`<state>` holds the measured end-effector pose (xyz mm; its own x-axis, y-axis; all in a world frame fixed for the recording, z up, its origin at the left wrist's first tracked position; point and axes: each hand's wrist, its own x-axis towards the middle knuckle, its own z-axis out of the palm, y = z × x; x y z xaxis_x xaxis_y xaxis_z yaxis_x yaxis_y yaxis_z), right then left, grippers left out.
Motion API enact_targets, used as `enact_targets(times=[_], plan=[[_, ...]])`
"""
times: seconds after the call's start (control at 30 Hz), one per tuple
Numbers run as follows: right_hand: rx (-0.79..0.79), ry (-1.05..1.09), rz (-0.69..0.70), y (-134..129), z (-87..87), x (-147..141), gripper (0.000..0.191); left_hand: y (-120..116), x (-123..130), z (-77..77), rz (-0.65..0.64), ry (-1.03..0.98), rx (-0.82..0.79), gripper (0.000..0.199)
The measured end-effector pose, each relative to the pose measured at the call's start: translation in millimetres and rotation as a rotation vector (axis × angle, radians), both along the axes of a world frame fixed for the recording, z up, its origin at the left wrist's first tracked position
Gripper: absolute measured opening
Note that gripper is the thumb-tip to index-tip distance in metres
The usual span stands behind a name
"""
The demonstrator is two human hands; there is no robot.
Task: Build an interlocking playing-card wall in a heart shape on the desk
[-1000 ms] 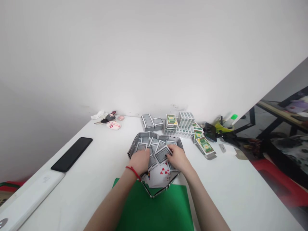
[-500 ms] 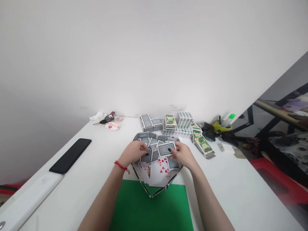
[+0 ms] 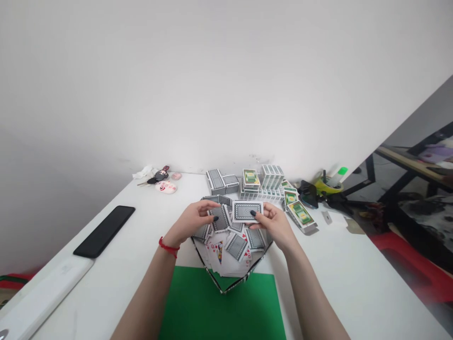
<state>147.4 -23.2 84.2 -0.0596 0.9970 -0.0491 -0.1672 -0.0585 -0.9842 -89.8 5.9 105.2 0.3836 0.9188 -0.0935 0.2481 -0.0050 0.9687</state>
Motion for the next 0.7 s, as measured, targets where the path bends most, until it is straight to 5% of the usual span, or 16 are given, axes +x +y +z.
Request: enact_targets(times=[0.5,0.7], plan=[[0.007,-0.014,-0.022,-4.5,8.3,1.5,0.044,-0.7,3.1,-1.1,-0.038,0.114,-0.021,0.040],[-0.026,-0.017,0.034,-4.0,4.6,0.7,0.041,-1.3,3.5,0.4,-0.080,-0.034,-0.023,0.048]])
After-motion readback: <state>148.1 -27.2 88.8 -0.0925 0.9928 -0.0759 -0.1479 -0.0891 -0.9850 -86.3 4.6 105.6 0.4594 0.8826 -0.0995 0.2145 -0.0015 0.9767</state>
